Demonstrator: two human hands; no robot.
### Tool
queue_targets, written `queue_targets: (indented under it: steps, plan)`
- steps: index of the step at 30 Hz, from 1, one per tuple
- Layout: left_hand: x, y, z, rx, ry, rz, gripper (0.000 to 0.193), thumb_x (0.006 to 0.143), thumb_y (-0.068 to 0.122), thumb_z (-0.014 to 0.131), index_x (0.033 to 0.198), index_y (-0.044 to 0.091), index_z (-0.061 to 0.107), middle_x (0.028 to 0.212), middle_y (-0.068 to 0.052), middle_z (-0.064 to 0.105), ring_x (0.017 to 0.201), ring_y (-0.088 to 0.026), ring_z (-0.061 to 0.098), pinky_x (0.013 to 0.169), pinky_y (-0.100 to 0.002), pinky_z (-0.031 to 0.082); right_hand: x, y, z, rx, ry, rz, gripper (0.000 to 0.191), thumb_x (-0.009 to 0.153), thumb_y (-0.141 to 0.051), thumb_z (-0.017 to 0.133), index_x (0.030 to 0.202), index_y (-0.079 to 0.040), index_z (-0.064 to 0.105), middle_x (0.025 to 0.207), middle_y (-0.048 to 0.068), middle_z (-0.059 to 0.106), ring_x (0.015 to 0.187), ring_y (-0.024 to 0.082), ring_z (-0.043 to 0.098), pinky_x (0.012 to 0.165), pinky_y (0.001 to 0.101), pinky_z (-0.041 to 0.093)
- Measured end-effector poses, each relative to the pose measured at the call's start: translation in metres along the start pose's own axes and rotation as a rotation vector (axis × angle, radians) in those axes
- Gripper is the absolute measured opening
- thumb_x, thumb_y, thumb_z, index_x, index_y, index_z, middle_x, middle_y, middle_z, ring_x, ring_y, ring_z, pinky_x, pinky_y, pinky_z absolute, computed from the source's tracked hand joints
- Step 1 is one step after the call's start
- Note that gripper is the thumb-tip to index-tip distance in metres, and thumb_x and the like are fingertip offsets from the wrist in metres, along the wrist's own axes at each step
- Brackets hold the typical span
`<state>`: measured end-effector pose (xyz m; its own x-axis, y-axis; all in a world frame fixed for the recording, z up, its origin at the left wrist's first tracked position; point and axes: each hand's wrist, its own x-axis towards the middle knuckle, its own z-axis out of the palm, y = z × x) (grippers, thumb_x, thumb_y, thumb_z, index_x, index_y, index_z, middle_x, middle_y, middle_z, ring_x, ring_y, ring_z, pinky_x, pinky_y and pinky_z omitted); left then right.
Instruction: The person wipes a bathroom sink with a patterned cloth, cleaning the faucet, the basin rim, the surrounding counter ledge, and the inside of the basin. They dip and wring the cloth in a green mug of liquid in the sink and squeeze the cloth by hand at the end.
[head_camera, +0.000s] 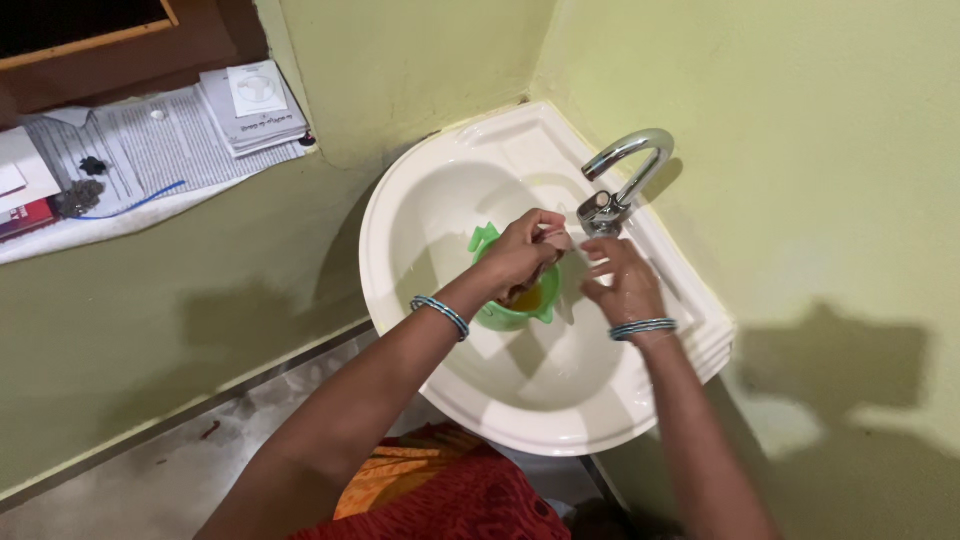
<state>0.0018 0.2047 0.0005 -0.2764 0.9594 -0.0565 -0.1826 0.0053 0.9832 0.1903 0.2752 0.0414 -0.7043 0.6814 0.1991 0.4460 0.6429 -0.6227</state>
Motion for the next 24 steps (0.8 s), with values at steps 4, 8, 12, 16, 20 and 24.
queue_targets:
  steps: [4, 8, 12, 16, 20, 24]
  plan:
    - [0.007, -0.01, 0.0, -0.2, 0.053, -0.016, 0.059, 0.084, 0.004, 0.061, 0.14, 0.005, 0.044, 0.11, -0.013, 0.062, 0.079, -0.017, 0.06, 0.059, -0.032, 0.048, 0.015, -0.018, 0.04, 0.166, -0.04, 0.248, 0.072, 0.076, -0.013, 0.086, 0.136, -0.013, 0.044, 0.108, 0.011, 0.071, 0.097, 0.028, 0.073, 0.084, 0.0414, 0.057]
    - [0.005, -0.022, -0.027, 0.116, 0.063, -0.067, 0.06, 0.09, 0.02, 0.062, 0.145, 0.003, 0.043, 0.118, -0.019, 0.067, 0.105, -0.022, 0.068, 0.089, -0.034, 0.055, 0.032, -0.024, 0.059, 0.013, -0.015, 0.098, 0.06, 0.077, -0.008, 0.072, 0.134, -0.017, 0.054, 0.11, 0.012, 0.075, 0.098, 0.03, 0.075, 0.085, 0.0426, 0.059]
    - [-0.018, -0.04, -0.051, 0.551, 0.135, -0.02, 0.054, 0.096, 0.028, 0.06, 0.144, 0.005, 0.05, 0.127, -0.023, 0.066, 0.114, -0.035, 0.066, 0.098, -0.043, 0.052, 0.052, -0.023, 0.08, -0.388, -0.356, 0.135, 0.047, 0.087, -0.017, 0.064, 0.133, -0.024, 0.06, 0.115, 0.014, 0.073, 0.105, 0.035, 0.071, 0.09, 0.0471, 0.056]
    - [-0.057, -0.058, -0.05, 1.019, -0.062, -0.146, 0.038, 0.093, 0.022, 0.057, 0.129, 0.014, 0.062, 0.126, -0.015, 0.066, 0.12, -0.034, 0.06, 0.099, -0.052, 0.045, 0.071, -0.019, 0.125, -0.586, -0.653, 0.165, 0.038, 0.102, -0.031, 0.052, 0.137, -0.024, 0.062, 0.127, 0.014, 0.07, 0.115, 0.033, 0.069, 0.1, 0.0452, 0.054]
    - [-0.091, -0.069, -0.04, 1.229, 0.006, 0.254, 0.028, 0.084, 0.006, 0.058, 0.11, 0.008, 0.068, 0.117, -0.012, 0.064, 0.119, -0.027, 0.054, 0.092, -0.049, 0.041, 0.091, -0.008, 0.17, -0.766, -0.749, 0.028, 0.041, 0.101, -0.031, 0.051, 0.14, -0.021, 0.059, 0.143, 0.011, 0.057, 0.13, 0.03, 0.057, 0.11, 0.0436, 0.044]
    - [-0.09, -0.065, -0.04, 1.256, 0.034, 0.305, 0.023, 0.088, 0.005, 0.057, 0.107, 0.008, 0.07, 0.11, -0.01, 0.064, 0.114, -0.025, 0.055, 0.094, -0.046, 0.039, 0.103, -0.003, 0.19, -0.631, -0.654, 0.192, 0.044, 0.104, -0.032, 0.047, 0.145, -0.019, 0.053, 0.157, 0.009, 0.046, 0.141, 0.027, 0.047, 0.117, 0.0434, 0.036]
